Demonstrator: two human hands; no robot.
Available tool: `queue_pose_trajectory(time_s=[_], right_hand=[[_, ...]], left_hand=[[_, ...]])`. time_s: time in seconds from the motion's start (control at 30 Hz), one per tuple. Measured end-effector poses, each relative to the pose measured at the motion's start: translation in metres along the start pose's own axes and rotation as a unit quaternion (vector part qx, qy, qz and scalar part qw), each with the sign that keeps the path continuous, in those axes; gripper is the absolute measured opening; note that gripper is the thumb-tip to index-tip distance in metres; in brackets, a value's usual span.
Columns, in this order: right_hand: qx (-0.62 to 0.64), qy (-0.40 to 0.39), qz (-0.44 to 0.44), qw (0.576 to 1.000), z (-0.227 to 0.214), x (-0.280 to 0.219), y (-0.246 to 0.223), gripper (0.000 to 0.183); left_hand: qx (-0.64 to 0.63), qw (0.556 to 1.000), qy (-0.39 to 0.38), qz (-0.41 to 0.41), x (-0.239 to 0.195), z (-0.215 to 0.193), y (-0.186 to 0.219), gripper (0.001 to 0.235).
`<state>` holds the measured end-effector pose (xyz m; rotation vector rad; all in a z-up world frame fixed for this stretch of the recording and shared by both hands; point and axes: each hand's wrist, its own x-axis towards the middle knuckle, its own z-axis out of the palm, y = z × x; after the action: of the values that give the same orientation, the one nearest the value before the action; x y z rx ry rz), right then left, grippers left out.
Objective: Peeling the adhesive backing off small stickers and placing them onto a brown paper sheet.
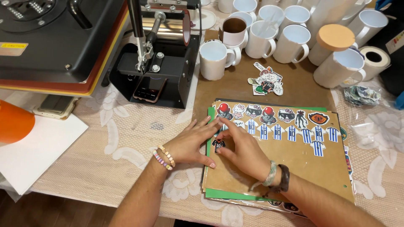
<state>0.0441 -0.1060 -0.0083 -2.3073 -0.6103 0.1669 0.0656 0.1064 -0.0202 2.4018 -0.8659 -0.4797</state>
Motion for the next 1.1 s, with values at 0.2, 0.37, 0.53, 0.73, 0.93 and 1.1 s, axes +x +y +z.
queue_pose_trajectory(time_s=[0.2,0.37,0.53,0.73,0.93,1.1], right_hand=[[0.015,-0.019,0.051,0.998,-0.006,0.008,-0.015,0.086],[0.035,-0.002,0.068,0.997,-0.004,0.01,-0.008,0.074],[0.056,0.004,0.055,0.997,-0.002,0.007,-0.005,0.069],[0.171,0.03,0.016,0.985,-0.007,-0.001,-0.011,0.068],[0.122,0.189,-0.227,0.948,-0.025,-0.038,0.001,0.06],[-0.155,0.198,-0.544,0.801,-0.045,-0.067,0.033,0.018]], left_hand=[[0.014,1.0,-0.003,0.0,0.001,0.004,-0.004,0.125],[0.008,1.0,-0.003,0.0,0.0,0.002,-0.002,0.128],[0.015,1.0,-0.005,-0.003,0.002,0.003,-0.003,0.126],[0.013,1.0,-0.006,0.0,0.001,0.006,-0.006,0.128],[-0.008,1.0,0.003,0.023,-0.001,0.003,-0.004,0.117],[-0.38,0.916,0.116,0.055,-0.003,0.017,0.045,0.03]])
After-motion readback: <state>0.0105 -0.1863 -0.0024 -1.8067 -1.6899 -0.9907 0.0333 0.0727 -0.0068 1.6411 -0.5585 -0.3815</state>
